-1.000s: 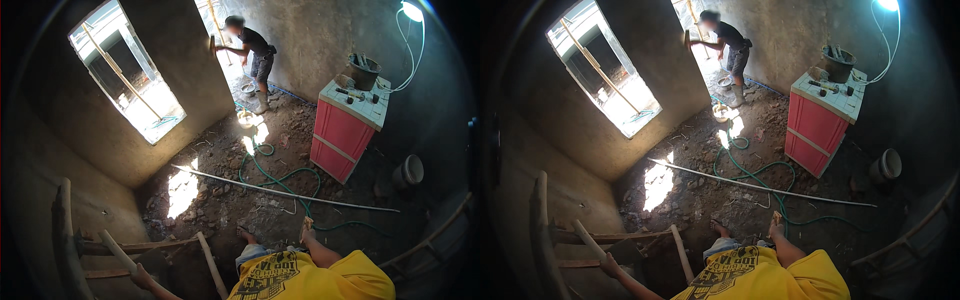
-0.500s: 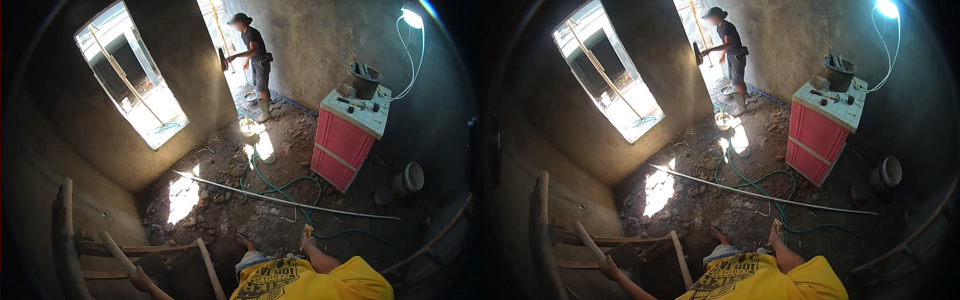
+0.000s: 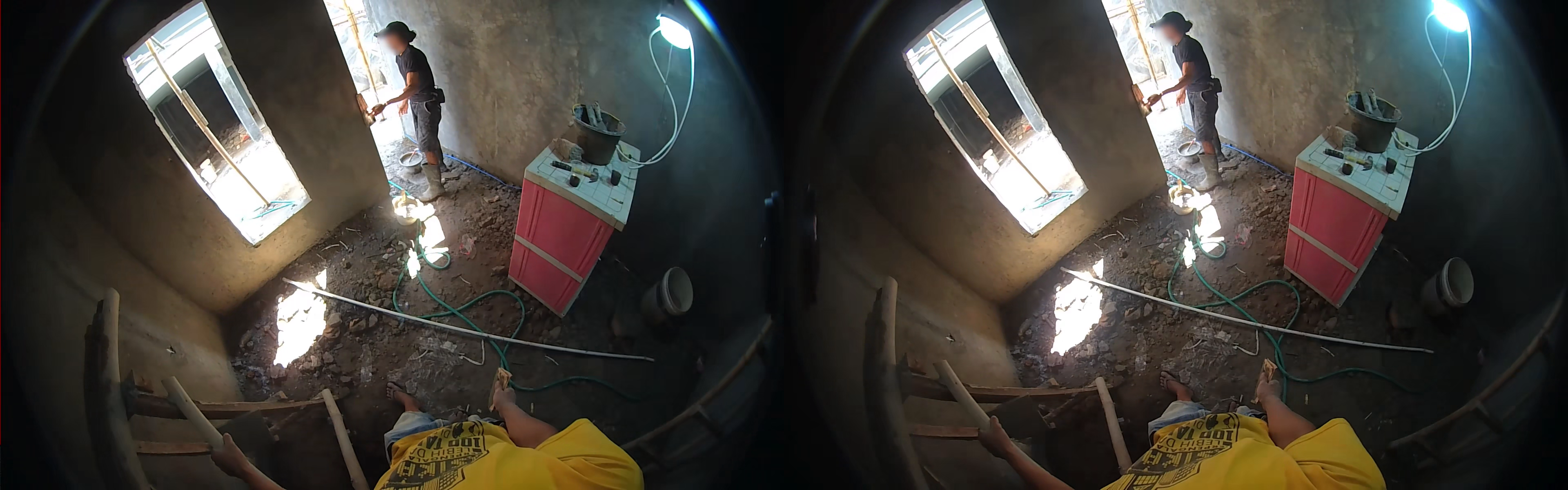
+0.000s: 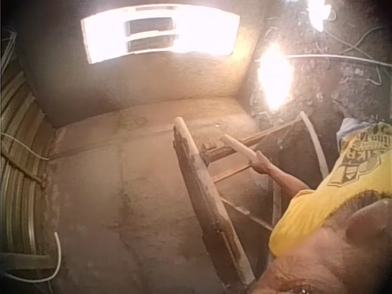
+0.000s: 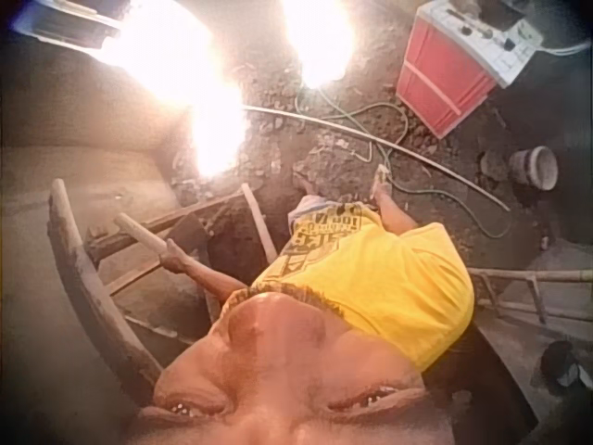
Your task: The person smooths the edges of a doorway opening with a hand tool, gathers material from a bucket on the ground, and applies the mixture along the wall corner.
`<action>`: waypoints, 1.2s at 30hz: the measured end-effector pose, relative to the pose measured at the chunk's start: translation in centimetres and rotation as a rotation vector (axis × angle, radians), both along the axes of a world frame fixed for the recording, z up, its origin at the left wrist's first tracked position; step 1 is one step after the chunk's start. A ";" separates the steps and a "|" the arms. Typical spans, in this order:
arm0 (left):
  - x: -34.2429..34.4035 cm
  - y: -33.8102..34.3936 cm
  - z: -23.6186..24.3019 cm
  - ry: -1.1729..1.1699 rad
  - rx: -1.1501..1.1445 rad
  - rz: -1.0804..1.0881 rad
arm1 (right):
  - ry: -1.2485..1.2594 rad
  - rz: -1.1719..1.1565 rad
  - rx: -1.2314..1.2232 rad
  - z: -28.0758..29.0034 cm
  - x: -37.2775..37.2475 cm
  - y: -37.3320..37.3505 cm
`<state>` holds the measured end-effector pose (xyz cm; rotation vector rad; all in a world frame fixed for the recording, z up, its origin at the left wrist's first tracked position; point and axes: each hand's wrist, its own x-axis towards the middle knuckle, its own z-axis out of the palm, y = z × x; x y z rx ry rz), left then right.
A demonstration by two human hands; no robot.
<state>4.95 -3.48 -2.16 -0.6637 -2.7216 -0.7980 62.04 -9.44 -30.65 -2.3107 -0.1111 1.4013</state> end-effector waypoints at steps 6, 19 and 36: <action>0.9 0.0 0.4 0.016 -0.016 0.022 | 0.052 -0.018 0.005 -0.5 0.4 -0.1; -0.4 0.1 -0.5 0.009 -0.008 0.012 | -0.002 -0.070 0.021 -0.8 0.4 -0.1; 1.4 -0.2 0.6 0.008 0.065 -0.017 | 0.071 -0.060 0.011 -1.6 0.8 0.2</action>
